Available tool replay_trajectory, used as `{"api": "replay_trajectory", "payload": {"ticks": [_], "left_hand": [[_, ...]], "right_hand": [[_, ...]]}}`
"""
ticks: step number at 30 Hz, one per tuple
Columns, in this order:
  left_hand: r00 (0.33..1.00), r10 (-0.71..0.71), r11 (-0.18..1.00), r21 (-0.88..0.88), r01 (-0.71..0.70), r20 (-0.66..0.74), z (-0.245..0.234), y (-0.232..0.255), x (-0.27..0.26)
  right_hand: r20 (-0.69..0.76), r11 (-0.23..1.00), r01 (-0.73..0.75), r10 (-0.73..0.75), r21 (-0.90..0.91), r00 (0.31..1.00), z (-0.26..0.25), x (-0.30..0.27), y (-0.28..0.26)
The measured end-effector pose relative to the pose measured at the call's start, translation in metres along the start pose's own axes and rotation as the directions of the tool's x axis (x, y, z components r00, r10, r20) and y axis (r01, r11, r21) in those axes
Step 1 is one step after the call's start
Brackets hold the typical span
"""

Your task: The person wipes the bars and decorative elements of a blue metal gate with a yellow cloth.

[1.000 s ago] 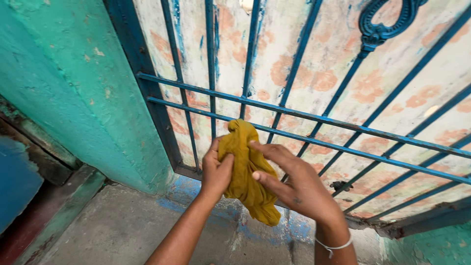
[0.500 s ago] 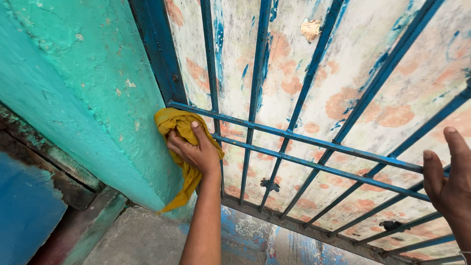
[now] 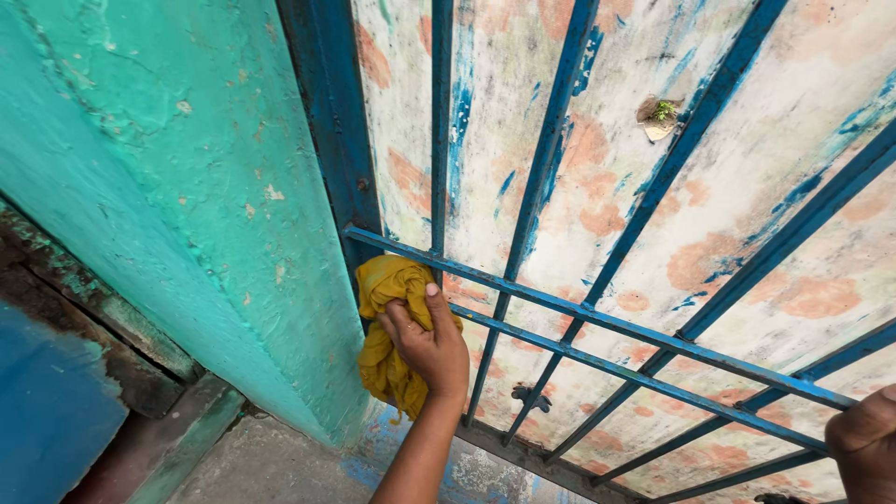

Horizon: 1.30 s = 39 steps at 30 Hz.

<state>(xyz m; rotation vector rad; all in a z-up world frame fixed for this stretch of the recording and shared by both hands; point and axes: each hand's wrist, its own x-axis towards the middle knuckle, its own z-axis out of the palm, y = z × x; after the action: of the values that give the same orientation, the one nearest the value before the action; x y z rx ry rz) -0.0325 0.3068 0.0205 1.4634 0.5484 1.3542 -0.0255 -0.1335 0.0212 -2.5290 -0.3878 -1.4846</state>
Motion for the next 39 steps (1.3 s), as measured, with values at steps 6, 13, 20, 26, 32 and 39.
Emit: {"api": "replay_trajectory", "payload": {"ticks": [6,13,20,26,32,39], "left_hand": [[0.977,0.019,0.966,-0.258,0.038,0.212,-0.039,0.022,0.001],[0.973,0.228,0.95,-0.214,-0.229,-0.027,-0.052,0.07,0.074],[0.878,0.479,0.824,0.336,-0.457,0.021,0.009,0.055,0.064],[0.943,0.326,0.917,0.265,-0.298,-0.068,0.038,0.05,0.039],[0.924,0.381,0.925,-0.017,-0.38,0.036,0.031,0.071,-0.031],[0.93,0.242,0.961,0.067,-0.27,0.277,0.001,0.054,-0.017]], "right_hand": [[0.013,0.999,-0.019,0.019,0.026,1.0,0.009,-0.011,-0.025],[0.009,1.0,0.001,-0.001,0.009,1.0,0.008,0.001,0.002],[-0.053,0.998,0.059,-0.06,-0.012,0.997,0.005,0.005,0.025],[-0.079,0.993,-0.015,0.006,-0.121,0.997,-0.004,0.021,0.014],[-0.124,0.964,0.059,-0.094,-0.258,0.988,-0.013,0.03,0.008],[-0.005,0.998,-0.001,0.001,-0.055,1.0,0.006,-0.006,0.039]]}}
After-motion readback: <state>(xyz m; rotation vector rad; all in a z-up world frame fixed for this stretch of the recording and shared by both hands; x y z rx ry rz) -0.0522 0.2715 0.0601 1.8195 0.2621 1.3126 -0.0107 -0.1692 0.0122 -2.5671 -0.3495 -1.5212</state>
